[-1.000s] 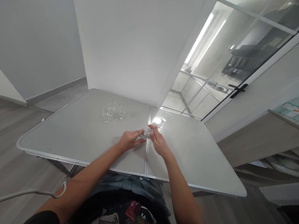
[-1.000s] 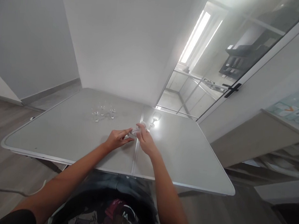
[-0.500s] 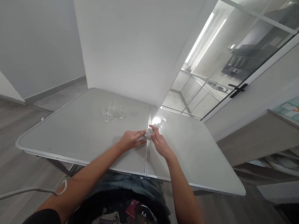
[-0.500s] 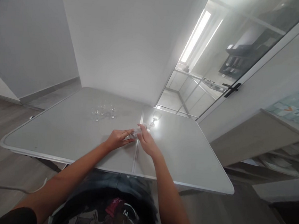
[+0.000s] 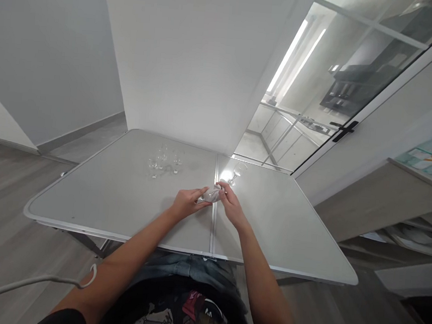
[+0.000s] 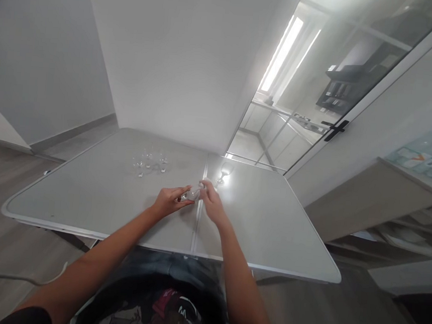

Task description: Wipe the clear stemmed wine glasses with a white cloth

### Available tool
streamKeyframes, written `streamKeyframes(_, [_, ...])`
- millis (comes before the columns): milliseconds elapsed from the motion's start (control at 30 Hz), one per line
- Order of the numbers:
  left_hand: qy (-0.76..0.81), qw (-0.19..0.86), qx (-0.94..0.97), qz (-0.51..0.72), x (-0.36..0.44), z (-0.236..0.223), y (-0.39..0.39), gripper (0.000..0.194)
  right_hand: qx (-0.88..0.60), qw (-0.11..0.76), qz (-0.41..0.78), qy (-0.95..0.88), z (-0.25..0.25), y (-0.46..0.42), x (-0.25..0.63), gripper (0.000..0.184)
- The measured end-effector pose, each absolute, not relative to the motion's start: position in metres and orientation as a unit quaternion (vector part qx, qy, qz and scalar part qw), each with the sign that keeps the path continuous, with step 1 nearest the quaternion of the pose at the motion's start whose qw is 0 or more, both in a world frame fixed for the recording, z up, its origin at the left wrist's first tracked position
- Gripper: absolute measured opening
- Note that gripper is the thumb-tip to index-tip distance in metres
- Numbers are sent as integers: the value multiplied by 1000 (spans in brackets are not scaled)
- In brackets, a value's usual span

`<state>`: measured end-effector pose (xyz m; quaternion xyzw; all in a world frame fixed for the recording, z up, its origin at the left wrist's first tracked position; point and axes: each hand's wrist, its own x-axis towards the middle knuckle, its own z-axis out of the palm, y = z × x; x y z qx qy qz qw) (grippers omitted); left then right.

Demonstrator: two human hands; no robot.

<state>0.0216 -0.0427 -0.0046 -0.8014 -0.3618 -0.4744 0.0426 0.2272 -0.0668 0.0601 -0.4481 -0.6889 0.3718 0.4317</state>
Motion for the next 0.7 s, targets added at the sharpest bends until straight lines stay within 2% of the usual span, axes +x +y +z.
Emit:
streamKeyframes(167, [-385,-12,-793,-472,22,0,-45,53,-486,548,378,-566,61,-61,236,30])
streamKeyframes(367, [-403,-42,-754,-518,19,-1,-47,54,-511,588,303,-549,66,-65,252,28])
streamKeyframes(467, [-389,-63,-737,-550,20,0,-48,54,-509,581,307,-556,67,-65,255,49])
streamKeyframes(567, [-382,-95,-735,-553,22,3,-50,52,-463,595,388,-530,60,-61,248,68])
streamKeyframes(600, [-375,-116,-737,-550,22,4,-50,51,-444,604,417,-514,55,-60,244,65])
streamKeyframes(700, [-328,-213,-754,-528,21,6,-50,49,-412,620,481,-465,40,-56,228,39])
